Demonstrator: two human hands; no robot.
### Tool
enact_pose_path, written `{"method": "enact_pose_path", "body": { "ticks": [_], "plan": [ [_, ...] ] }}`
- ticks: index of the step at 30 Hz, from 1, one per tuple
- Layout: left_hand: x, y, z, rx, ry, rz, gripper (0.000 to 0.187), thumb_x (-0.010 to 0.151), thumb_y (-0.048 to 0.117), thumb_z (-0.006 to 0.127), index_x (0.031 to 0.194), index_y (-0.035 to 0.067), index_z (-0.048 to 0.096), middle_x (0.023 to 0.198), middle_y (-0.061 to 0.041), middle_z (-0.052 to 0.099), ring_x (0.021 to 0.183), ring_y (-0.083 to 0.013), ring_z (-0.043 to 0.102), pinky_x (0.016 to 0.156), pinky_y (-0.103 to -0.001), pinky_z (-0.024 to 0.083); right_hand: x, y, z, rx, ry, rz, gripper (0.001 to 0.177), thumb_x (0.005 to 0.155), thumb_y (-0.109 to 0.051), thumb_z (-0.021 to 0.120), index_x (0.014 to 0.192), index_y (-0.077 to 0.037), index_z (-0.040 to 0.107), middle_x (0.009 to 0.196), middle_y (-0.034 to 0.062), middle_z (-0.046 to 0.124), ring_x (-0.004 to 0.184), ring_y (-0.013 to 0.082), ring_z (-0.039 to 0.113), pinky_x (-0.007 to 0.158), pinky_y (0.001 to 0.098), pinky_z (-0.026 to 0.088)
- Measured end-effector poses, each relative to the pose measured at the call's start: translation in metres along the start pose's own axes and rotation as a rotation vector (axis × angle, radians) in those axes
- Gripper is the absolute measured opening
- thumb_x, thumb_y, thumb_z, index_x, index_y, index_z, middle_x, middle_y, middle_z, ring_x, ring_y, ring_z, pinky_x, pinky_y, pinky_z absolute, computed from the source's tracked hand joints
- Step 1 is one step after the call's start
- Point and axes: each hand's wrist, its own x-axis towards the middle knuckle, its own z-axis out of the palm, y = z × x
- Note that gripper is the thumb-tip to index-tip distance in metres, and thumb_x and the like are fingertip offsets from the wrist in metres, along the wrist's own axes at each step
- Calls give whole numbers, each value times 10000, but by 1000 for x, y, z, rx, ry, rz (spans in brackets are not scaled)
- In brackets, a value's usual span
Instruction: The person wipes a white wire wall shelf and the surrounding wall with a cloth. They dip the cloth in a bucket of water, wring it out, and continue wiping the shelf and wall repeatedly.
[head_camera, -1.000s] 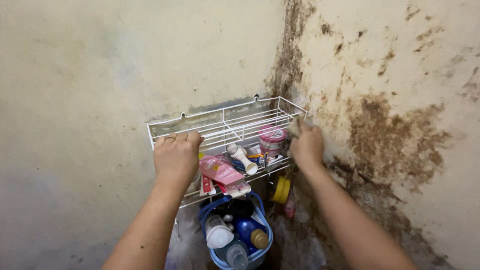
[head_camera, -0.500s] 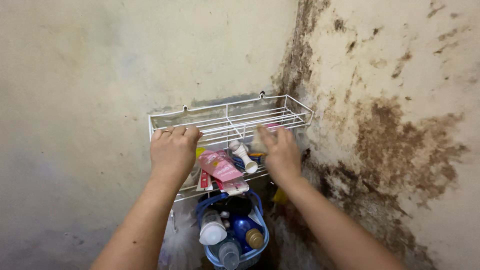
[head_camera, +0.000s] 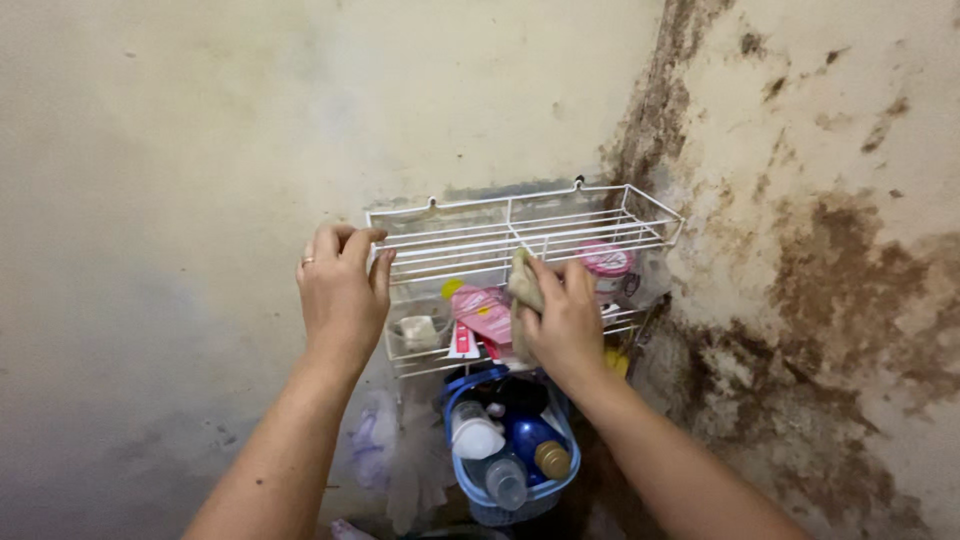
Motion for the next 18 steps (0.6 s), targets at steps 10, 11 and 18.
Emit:
{"method": "enact_pose_path", "body": {
  "ticks": [10, 11, 18],
  "plan": [
    [-6, -31, -17, -115, -176, -63, 213, 929, 128, 680, 1112, 177, 779, 1013, -50, 741, 993, -271, 683, 901, -465, 422, 13, -118, 88, 24, -50, -162, 512, 765, 8, 639, 1278, 7, 643, 1110, 201, 584, 1080, 401, 583, 940, 477, 497],
    [-7, -33, -19, -128, -190, -75, 232, 924, 118, 677, 1122, 182, 779, 1007, -51, 738, 996, -270, 683, 904, -468, 417, 12, -120, 89, 19, -79, -130, 509, 756, -4, 647, 1265, -9, 653, 1098, 200, 590, 1068, 406, 584, 919, 482, 497],
    [-16, -59, -48, -144, -231, -146, 215, 910, 131, 688, 1099, 183, 776, 1044, -49, 739, 1020, -268, 677, 950, -470, 407, -3, -68, 63, -48, -41, 154, 348, 833, -59, 680, 1180, -85, 671, 1116, 184, 673, 1073, 400, 638, 930, 466, 523]
  ]
}}
